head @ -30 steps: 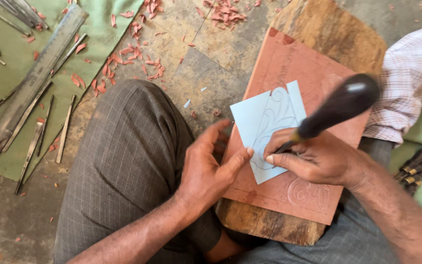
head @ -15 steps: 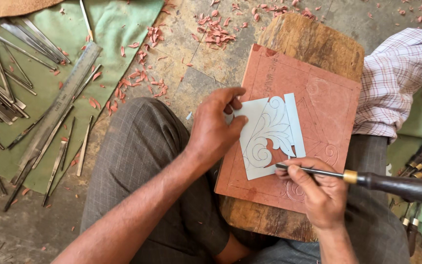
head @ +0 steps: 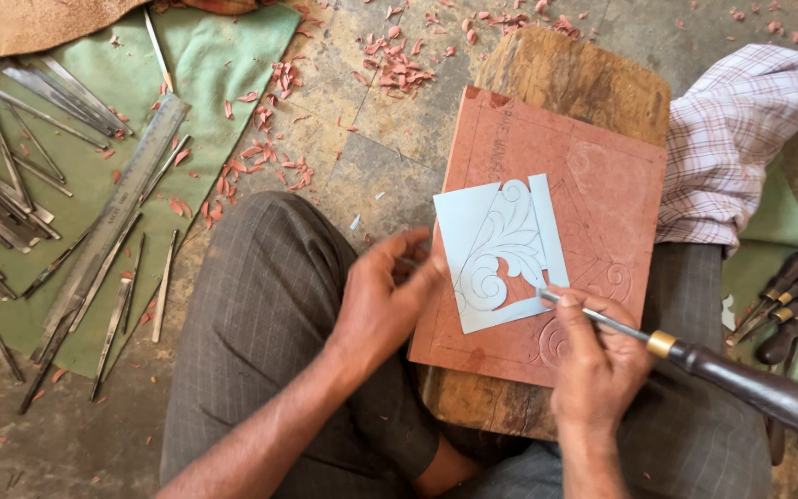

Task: The person carves a wooden block using a chisel and a paper stencil. They position the stencil on the wood and carefully cut along its edges to create intricate designs.

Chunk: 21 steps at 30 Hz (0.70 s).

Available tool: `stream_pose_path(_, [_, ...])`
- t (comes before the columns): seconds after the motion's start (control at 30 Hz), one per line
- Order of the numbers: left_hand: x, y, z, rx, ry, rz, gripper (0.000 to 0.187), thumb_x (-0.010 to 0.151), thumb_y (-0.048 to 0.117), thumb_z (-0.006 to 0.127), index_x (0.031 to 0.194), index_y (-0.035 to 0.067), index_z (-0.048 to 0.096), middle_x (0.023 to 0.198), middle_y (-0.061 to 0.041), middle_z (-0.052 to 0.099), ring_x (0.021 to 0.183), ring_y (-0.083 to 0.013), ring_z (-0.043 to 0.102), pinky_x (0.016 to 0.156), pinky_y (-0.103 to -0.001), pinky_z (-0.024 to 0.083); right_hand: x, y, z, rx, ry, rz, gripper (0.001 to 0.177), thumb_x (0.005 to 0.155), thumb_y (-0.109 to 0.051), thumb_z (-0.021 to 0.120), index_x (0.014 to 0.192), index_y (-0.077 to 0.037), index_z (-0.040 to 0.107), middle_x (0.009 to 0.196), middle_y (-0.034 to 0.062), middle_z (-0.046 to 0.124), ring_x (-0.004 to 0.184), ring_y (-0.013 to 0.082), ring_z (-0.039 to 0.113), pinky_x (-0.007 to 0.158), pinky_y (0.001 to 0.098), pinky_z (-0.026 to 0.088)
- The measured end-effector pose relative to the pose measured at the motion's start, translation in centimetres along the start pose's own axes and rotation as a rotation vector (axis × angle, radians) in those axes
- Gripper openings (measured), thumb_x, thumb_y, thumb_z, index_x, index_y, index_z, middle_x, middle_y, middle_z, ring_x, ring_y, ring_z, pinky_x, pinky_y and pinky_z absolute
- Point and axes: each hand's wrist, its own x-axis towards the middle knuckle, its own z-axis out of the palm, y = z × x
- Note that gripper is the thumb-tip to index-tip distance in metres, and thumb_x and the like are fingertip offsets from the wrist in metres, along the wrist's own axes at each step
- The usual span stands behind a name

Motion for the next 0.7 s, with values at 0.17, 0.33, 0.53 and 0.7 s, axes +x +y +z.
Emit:
stream_pose_path(0.17, [-2.4, 1.8, -0.1, -0.017, -0.061, 0.033, 0.083, 0.071, 0.019, 0.086, 0.142, -0.002, 0.049, 0.108, -0.013, 0.071, 0.094, -0.0182, 0.073, 0.075, -0.033, 0.064, -2.2, -0.9, 1.4, -0.051, 0.066, 0.110, 0.010, 0.100, -0.001, 0.066, 0.105, 0.006, 0.070, 0.100, 0.0174, 0.076, 0.091, 0.0180, 0.071, 0.084, 0.0258, 0.056])
stream_pose_path(0.33, [-2.4, 2.5, -0.2, 0.133, -0.008, 0.107, 0.083, 0.073, 0.022, 0.087, 0.142, -0.004, 0.049, 0.119, -0.018, 0.066, 0.104, -0.0248, 0.069, 0.080, -0.038, 0.061, -0.9, -0.3, 0.7, 0.021, 0.188, 0.046, 0.009, 0.099, -0.001, 0.066, 0.105, 0.005, 0.069, 0.101, 0.0170, 0.074, 0.091, 0.0211, 0.075, 0.088, 0.0311, 0.063])
stream_pose_path(0.53, [-0.4, 2.3, 0.6, 0.130, 0.045, 0.041, 0.068, 0.080, 0.022, 0.081, 0.140, 0.000, 0.056, 0.121, -0.017, 0.067, 0.100, -0.0240, 0.071, 0.079, -0.038, 0.060, -0.8, -0.4, 0.6, -0.011, 0.131, 0.114, 0.008, 0.098, 0.000, 0.064, 0.101, 0.005, 0.069, 0.098, 0.0173, 0.076, 0.087, 0.0220, 0.076, 0.084, 0.0358, 0.065])
stream_pose_path(0.7, [-0.6, 2.3, 0.6, 0.126, 0.155, 0.136, 0.052, 0.081, 0.016, 0.080, 0.130, 0.003, 0.068, 0.106, -0.014, 0.072, 0.088, -0.0221, 0.070, 0.073, -0.036, 0.059, -2.8, -0.2, 1.6, 0.068, 0.080, 0.138, 0.009, 0.097, 0.001, 0.065, 0.102, 0.006, 0.070, 0.099, 0.0164, 0.076, 0.087, 0.0200, 0.075, 0.085, 0.0349, 0.064])
